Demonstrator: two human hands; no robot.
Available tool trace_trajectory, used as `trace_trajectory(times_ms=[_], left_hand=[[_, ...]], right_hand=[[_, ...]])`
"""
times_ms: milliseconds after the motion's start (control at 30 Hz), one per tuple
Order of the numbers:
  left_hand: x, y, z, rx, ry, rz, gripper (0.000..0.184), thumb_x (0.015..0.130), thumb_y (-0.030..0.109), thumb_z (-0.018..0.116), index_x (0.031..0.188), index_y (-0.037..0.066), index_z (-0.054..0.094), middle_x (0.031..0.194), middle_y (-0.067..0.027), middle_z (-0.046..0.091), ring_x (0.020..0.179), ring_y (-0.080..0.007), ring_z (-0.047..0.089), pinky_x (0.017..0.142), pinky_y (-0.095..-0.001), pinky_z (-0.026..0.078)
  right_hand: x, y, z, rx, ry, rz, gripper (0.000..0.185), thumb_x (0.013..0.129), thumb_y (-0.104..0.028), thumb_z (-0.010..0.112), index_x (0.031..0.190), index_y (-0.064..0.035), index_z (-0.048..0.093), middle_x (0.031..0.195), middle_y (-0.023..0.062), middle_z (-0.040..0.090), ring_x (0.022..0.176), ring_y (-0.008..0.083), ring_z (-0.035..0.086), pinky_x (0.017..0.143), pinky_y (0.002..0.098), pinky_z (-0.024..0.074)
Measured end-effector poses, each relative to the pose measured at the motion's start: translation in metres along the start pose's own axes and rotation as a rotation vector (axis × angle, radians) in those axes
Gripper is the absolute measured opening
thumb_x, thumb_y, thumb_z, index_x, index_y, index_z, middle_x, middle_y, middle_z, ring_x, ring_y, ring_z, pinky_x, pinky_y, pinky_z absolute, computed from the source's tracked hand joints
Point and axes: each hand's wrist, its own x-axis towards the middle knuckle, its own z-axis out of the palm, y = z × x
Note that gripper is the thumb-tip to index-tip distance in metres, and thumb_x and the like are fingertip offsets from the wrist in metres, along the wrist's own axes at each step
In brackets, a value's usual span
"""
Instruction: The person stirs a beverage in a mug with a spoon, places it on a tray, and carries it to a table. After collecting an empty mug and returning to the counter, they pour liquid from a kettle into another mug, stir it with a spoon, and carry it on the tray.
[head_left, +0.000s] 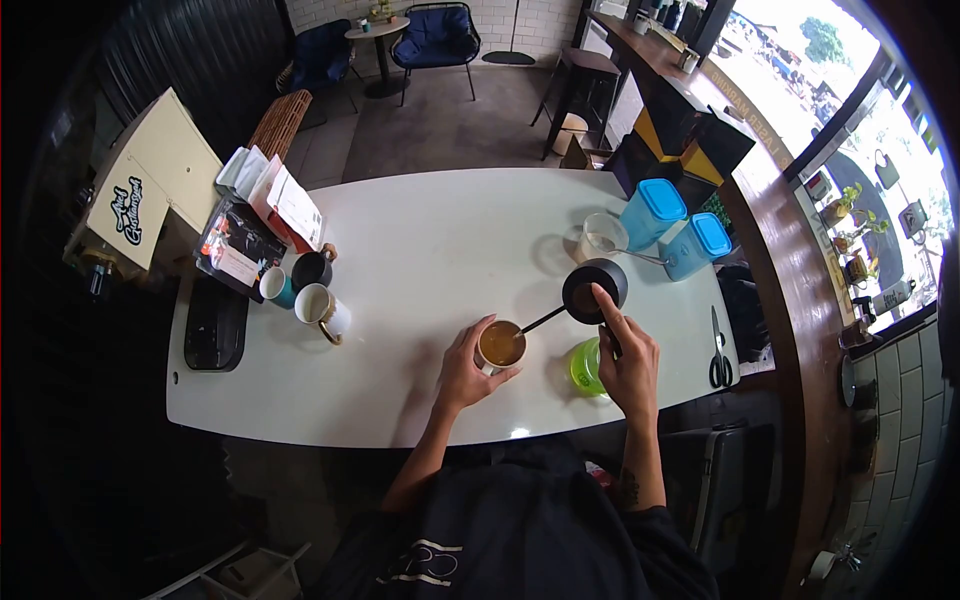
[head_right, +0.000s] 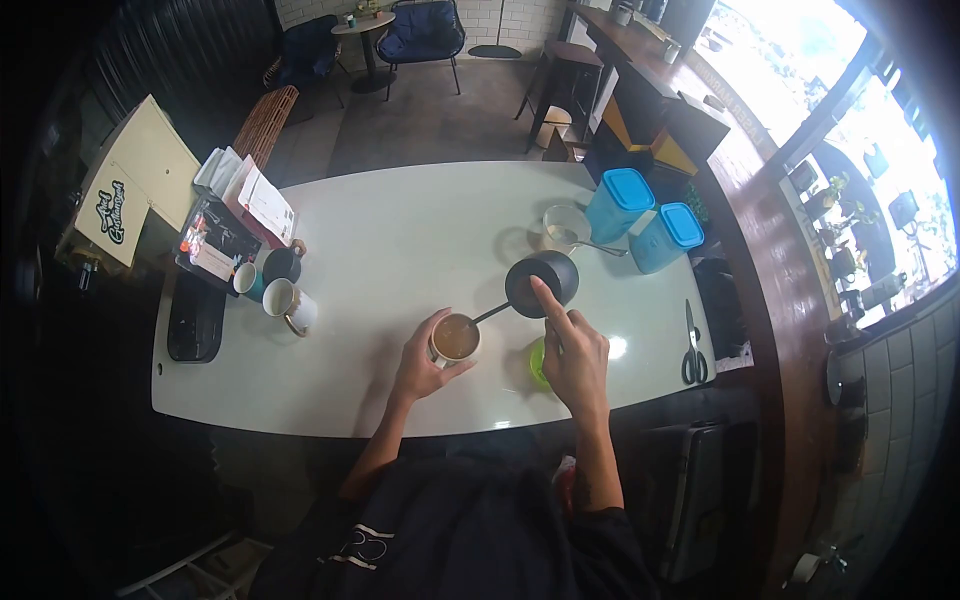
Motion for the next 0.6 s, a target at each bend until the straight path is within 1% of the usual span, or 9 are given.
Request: trace_trajectory(times_ms=[200,300,367,400,467,500,567,600], left_hand=[[-0.001,0.001,0.0,0.025,0.008,0.003,0.089,0.067,0.032,0.094,0.142,0.009,0.05,0.131,-0.0158,0.062,0.119,-0.0333,0.063,0.1,-0.0432,0.053],[-0.001,0.0,0.001,0.009,0.016,-0.006,0.089,0.067,0.031,0.094,0.142,0.009,0.05,0.131,-0.0159,0.062,0.119,-0.0334,0.063,0.1,-0.0434,0.053],[-0.002,0.0,0.001,0.007,0.021,-0.008,0.089,0.067,0.031,0.094,0.141,0.009,0.05,0.131,-0.016,0.062,0.119,-0.0336,0.063,0.1,-0.0433,0.053],[-0.002,0.0,0.002,0.003,0.027,-0.008,0.088,0.067,0.031,0.094,0.141,0.009,0.05,0.131,-0.0162,0.062,0.119,-0.0338,0.063,0.1,-0.0433,0.053],[-0.002,-0.001,0.003,-0.006,0.029,-0.009,0.088,0.067,0.031,0.094,0.141,0.008,0.051,0.131,-0.0166,0.062,0.119,-0.0341,0.063,0.1,-0.0433,0.053],[-0.002,-0.001,0.002,-0.016,0.031,-0.01,0.088,0.067,0.031,0.094,0.14,0.008,0.051,0.131,-0.017,0.062,0.119,-0.0344,0.063,0.1,-0.0434,0.052],[-0.002,-0.001,0.002,-0.016,0.03,-0.017,0.087,0.067,0.031,0.094,0.14,0.007,0.051,0.131,-0.0172,0.062,0.118,-0.0345,0.063,0.101,-0.0435,0.052],[-0.003,-0.001,0.003,-0.019,0.028,-0.024,0.087,0.067,0.03,0.094,0.14,0.007,0.051,0.131,-0.0175,0.062,0.118,-0.0345,0.063,0.101,-0.0436,0.052]], right_hand=[[-0.003,0.0,0.0,0.028,0.014,0.004,0.071,0.082,0.013,0.059,0.146,-0.0199,0.057,0.079,0.0172,0.064,0.065,0.0277,0.063,0.066,0.0367,0.051],[-0.003,0.001,0.0,-0.008,-0.032,0.038,0.071,0.083,0.013,0.058,0.146,-0.0197,0.057,0.081,0.0178,0.065,0.066,0.0275,0.064,0.068,0.0352,0.0517],[-0.004,0.006,0.004,0.042,0.044,-0.026,0.073,0.086,0.007,0.062,0.15,-0.0271,0.052,0.074,0.0163,0.063,0.064,0.0315,0.062,0.063,0.0422,0.049],[-0.004,0.006,0.004,0.043,0.043,-0.025,0.073,0.086,0.007,0.062,0.15,-0.0271,0.052,0.074,0.0163,0.063,0.064,0.0315,0.062,0.063,0.0422,0.049],[-0.003,0.006,0.005,0.079,0.04,0.015,0.074,0.086,0.008,0.061,0.15,-0.026,0.051,0.08,0.0181,0.066,0.067,0.0342,0.063,0.067,0.0432,0.05],[-0.003,0.006,0.006,0.081,0.04,0.015,0.074,0.086,0.008,0.061,0.15,-0.026,0.051,0.08,0.0181,0.066,0.067,0.0342,0.063,0.067,0.0432,0.05],[-0.004,0.007,0.008,0.125,0.014,0.064,0.076,0.085,0.008,0.061,0.152,-0.026,0.048,0.091,0.0205,0.07,0.073,0.0376,0.067,0.07,0.0441,0.0511],[-0.004,0.009,0.009,0.126,0.015,0.065,0.076,0.085,0.008,0.061,0.152,-0.026,0.048,0.091,0.0205,0.07,0.073,0.0376,0.067,0.07,0.0441,0.0511]])
